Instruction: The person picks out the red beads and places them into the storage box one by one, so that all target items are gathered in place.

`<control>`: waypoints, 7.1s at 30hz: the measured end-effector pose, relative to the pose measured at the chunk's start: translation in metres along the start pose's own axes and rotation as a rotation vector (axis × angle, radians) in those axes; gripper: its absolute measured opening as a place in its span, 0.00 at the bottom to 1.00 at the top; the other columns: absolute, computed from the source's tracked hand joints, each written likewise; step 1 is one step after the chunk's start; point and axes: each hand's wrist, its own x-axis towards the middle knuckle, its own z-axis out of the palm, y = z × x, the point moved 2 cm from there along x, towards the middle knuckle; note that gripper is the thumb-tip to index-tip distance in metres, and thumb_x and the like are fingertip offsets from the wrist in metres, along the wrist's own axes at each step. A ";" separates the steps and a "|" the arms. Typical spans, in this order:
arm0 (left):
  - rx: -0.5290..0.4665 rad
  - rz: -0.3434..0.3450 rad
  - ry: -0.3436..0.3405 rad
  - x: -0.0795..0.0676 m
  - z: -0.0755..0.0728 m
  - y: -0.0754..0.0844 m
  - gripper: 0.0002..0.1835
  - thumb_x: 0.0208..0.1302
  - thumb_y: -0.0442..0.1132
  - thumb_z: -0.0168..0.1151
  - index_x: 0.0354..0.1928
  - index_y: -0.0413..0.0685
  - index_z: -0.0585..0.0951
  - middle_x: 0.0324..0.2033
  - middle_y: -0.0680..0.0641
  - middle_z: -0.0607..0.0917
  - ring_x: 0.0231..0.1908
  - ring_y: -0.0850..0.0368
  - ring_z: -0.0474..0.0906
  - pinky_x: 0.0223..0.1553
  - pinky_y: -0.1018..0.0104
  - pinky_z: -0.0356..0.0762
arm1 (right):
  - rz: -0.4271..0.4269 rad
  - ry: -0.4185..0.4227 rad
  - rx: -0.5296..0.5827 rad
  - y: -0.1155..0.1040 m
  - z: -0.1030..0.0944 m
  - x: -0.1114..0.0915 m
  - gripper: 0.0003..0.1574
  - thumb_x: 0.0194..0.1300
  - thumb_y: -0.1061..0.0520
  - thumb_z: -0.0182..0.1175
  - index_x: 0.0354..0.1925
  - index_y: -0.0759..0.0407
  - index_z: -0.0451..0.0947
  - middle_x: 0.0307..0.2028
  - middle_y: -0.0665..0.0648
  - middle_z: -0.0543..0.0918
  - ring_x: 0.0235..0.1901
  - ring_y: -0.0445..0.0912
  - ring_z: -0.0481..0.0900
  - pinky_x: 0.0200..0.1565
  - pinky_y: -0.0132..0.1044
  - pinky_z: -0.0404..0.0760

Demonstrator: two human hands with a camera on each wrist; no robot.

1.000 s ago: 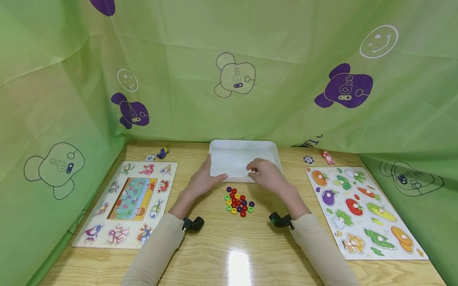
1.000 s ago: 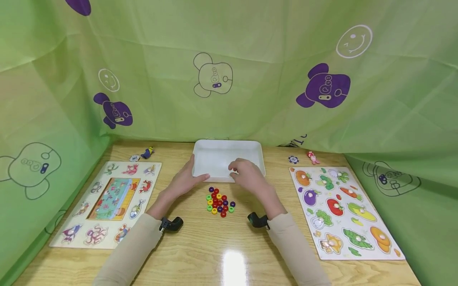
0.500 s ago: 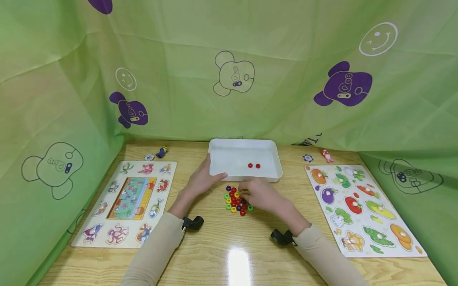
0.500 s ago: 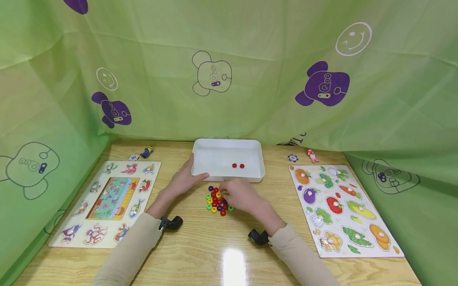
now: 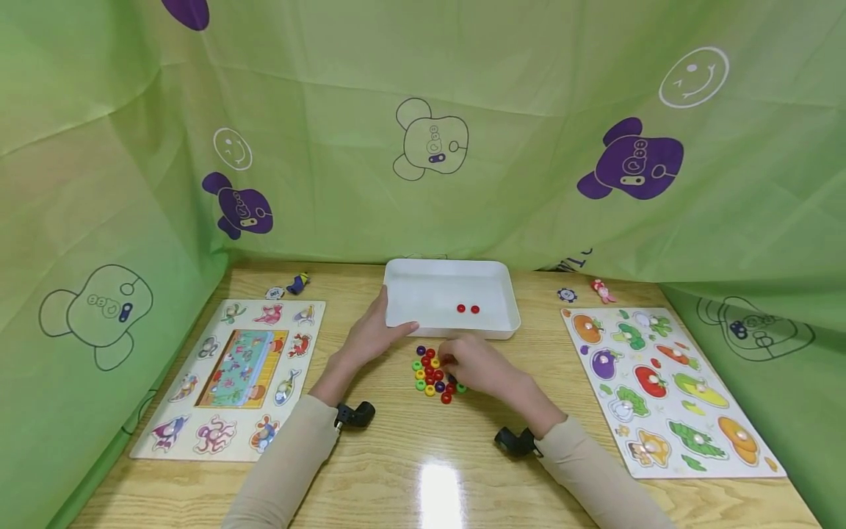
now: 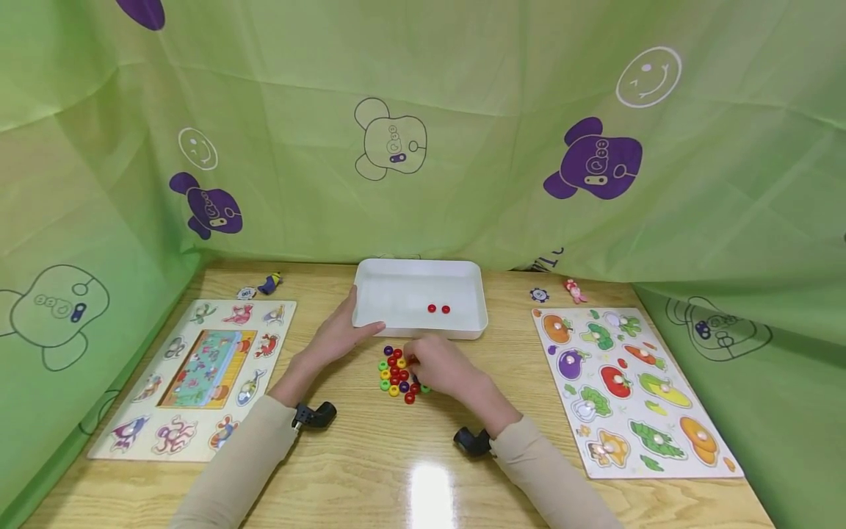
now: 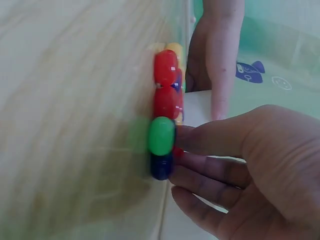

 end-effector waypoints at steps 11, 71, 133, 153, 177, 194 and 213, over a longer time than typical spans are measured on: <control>-0.003 0.002 -0.009 0.000 0.000 -0.002 0.63 0.45 0.77 0.53 0.73 0.53 0.36 0.73 0.45 0.45 0.71 0.46 0.47 0.67 0.46 0.56 | 0.069 0.176 0.029 0.003 -0.034 0.011 0.08 0.55 0.64 0.64 0.36 0.59 0.84 0.31 0.51 0.82 0.30 0.40 0.75 0.33 0.30 0.76; 0.008 0.020 0.020 0.002 0.003 -0.003 0.61 0.46 0.76 0.54 0.72 0.60 0.33 0.73 0.48 0.48 0.70 0.49 0.52 0.64 0.47 0.61 | 0.087 0.076 -0.069 -0.016 0.002 0.028 0.06 0.60 0.60 0.60 0.34 0.56 0.83 0.30 0.50 0.85 0.23 0.36 0.73 0.30 0.27 0.76; -0.007 -0.012 0.024 0.000 0.005 -0.001 0.62 0.47 0.73 0.57 0.73 0.53 0.36 0.73 0.45 0.47 0.70 0.44 0.51 0.65 0.44 0.58 | 0.493 0.265 0.120 0.083 -0.017 0.033 0.07 0.57 0.59 0.60 0.35 0.56 0.82 0.34 0.54 0.84 0.31 0.46 0.76 0.30 0.34 0.73; -0.027 -0.013 0.028 0.003 0.004 -0.003 0.61 0.48 0.72 0.58 0.73 0.53 0.36 0.73 0.46 0.47 0.71 0.45 0.50 0.65 0.44 0.58 | 0.174 0.257 0.092 0.029 -0.046 0.006 0.08 0.58 0.61 0.62 0.38 0.57 0.84 0.33 0.50 0.83 0.34 0.42 0.79 0.39 0.36 0.79; -0.017 -0.025 -0.004 0.002 0.003 -0.002 0.63 0.44 0.77 0.54 0.73 0.54 0.35 0.73 0.46 0.47 0.71 0.46 0.50 0.66 0.45 0.57 | -0.147 -0.012 -0.091 -0.024 -0.003 -0.040 0.07 0.56 0.61 0.64 0.34 0.49 0.83 0.31 0.44 0.82 0.33 0.35 0.75 0.37 0.28 0.78; -0.026 -0.037 0.010 0.000 0.002 -0.002 0.63 0.45 0.76 0.55 0.73 0.54 0.35 0.73 0.45 0.47 0.70 0.44 0.50 0.65 0.44 0.57 | -0.116 0.005 -0.095 -0.026 -0.008 -0.031 0.06 0.56 0.60 0.64 0.34 0.49 0.82 0.31 0.45 0.81 0.29 0.35 0.72 0.34 0.26 0.75; -0.039 -0.016 0.028 0.001 -0.001 -0.005 0.62 0.47 0.73 0.57 0.73 0.51 0.36 0.73 0.44 0.48 0.70 0.44 0.51 0.65 0.45 0.58 | 0.082 0.313 -0.185 0.013 -0.038 0.039 0.06 0.55 0.65 0.63 0.34 0.58 0.82 0.29 0.52 0.80 0.32 0.45 0.76 0.35 0.36 0.78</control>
